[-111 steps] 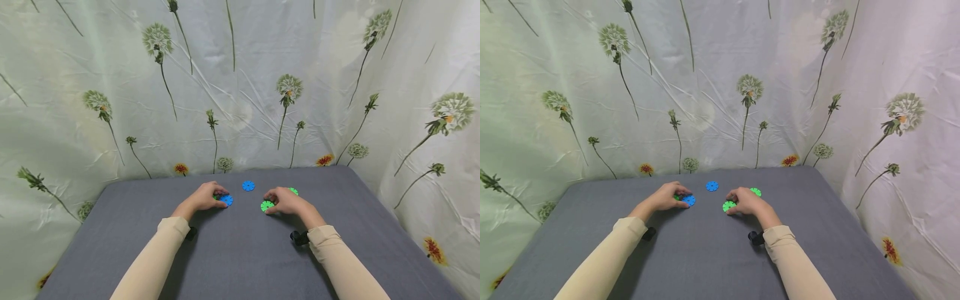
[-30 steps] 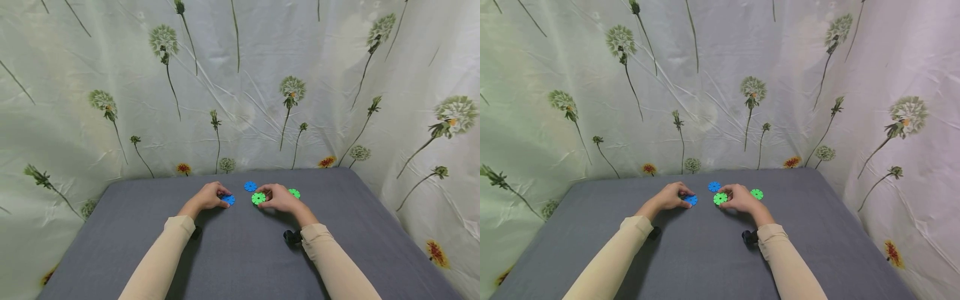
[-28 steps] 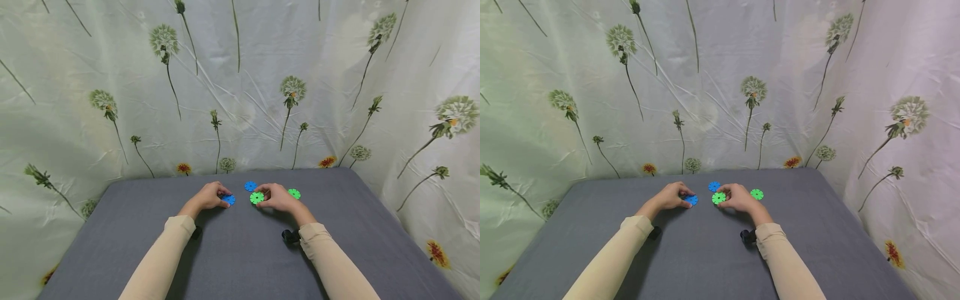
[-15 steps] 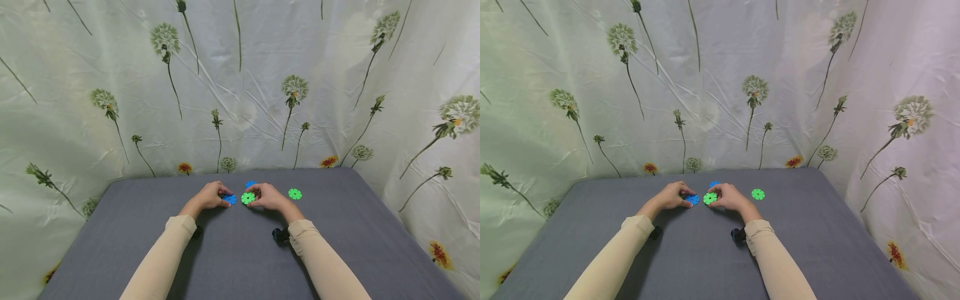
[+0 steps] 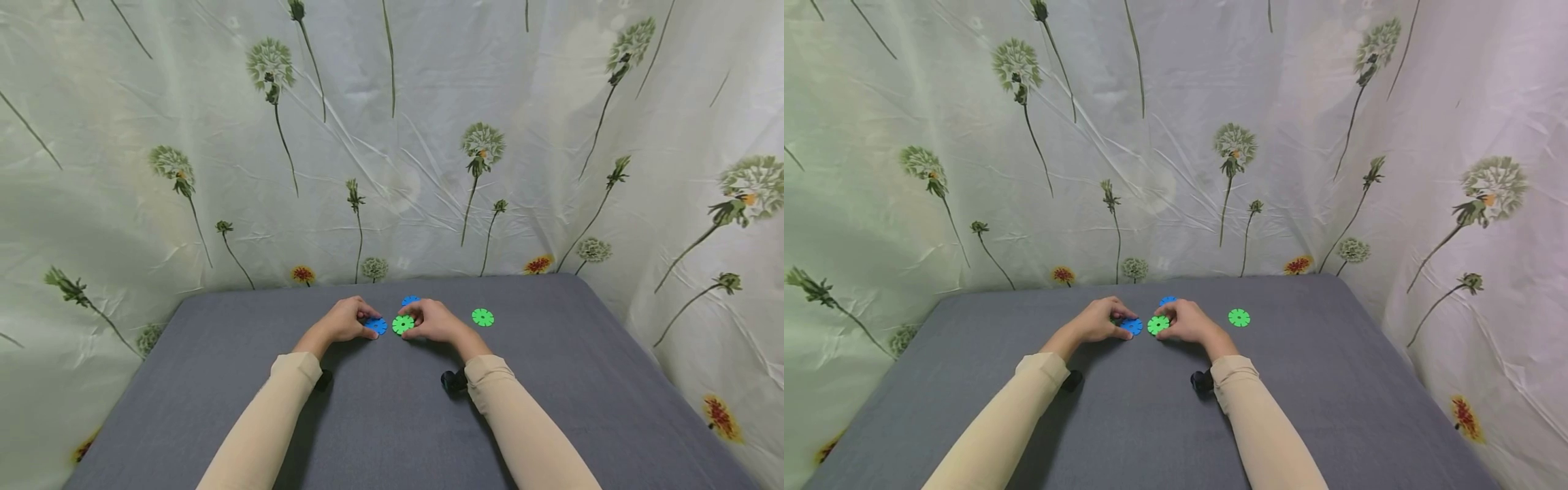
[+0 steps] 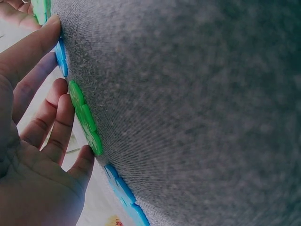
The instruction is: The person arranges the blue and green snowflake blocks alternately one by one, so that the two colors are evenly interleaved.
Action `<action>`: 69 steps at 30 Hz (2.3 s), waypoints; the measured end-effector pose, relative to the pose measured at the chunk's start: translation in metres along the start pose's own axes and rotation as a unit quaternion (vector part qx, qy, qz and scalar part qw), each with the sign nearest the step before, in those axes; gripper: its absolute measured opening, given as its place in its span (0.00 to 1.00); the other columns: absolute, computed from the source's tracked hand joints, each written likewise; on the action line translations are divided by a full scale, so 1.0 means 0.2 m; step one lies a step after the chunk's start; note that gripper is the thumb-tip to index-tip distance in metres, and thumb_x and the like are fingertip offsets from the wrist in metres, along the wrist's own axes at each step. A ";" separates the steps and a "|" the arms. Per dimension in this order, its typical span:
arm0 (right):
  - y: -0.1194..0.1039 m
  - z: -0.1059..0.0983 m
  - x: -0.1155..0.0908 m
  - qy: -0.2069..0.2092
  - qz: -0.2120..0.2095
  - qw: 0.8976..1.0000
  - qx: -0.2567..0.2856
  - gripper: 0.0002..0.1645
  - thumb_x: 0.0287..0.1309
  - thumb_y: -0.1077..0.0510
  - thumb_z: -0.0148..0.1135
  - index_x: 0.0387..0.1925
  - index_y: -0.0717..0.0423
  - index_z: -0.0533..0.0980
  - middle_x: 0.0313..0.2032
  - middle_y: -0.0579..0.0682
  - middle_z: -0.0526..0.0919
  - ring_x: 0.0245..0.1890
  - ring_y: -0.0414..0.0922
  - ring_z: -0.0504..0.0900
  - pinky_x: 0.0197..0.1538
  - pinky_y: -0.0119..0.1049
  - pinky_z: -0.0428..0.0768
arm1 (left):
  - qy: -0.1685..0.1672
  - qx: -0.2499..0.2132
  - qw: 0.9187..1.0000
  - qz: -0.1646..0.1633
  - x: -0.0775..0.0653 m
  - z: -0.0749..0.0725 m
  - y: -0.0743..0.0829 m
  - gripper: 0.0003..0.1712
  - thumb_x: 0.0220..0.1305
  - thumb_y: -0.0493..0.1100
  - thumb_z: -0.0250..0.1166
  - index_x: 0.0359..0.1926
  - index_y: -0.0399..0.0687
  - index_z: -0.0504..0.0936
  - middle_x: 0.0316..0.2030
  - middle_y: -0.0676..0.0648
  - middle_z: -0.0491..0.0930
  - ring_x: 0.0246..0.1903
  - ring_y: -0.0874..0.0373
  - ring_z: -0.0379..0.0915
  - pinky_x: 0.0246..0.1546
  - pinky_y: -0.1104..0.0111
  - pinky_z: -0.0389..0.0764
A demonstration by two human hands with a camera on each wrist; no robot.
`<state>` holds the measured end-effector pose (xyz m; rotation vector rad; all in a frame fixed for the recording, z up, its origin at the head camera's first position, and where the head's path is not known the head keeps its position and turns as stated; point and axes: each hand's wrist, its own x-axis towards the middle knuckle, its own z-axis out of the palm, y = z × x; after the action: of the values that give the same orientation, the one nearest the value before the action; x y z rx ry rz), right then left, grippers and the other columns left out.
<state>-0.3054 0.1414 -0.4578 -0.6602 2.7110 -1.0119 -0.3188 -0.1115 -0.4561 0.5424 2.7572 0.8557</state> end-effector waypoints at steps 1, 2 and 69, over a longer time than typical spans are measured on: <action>0.00 0.00 0.00 0.001 0.000 1.000 -0.002 0.26 0.59 0.55 0.82 0.58 0.56 0.87 0.40 0.50 0.86 0.37 0.37 0.80 0.45 0.34 0.81 | 0.000 -0.001 1.000 0.000 0.00 0.00 0.00 0.21 0.61 0.47 0.82 0.56 0.56 0.93 0.52 0.48 0.81 0.53 0.50 0.78 0.62 0.51 0.79; 0.01 0.00 0.00 0.002 0.002 1.000 -0.003 0.26 0.58 0.55 0.82 0.58 0.56 0.87 0.40 0.49 0.86 0.37 0.37 0.80 0.45 0.34 0.81 | 0.000 -0.002 1.000 0.000 0.00 0.00 0.00 0.21 0.61 0.46 0.82 0.56 0.55 0.93 0.52 0.48 0.82 0.53 0.50 0.78 0.62 0.51 0.79; 0.08 -0.12 0.11 0.021 0.072 0.993 -0.088 0.31 0.70 0.50 0.73 0.68 0.60 0.80 0.41 0.55 0.82 0.38 0.46 0.74 0.46 0.41 0.75 | -0.008 0.024 0.998 0.054 0.03 0.04 0.08 0.26 0.62 0.51 0.81 0.60 0.53 0.89 0.55 0.44 0.81 0.55 0.47 0.81 0.59 0.51 0.82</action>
<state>-0.3373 0.1569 -0.4500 -0.4673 2.8595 -0.7679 -0.3171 -0.0919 -0.4539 0.7086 2.7621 0.8071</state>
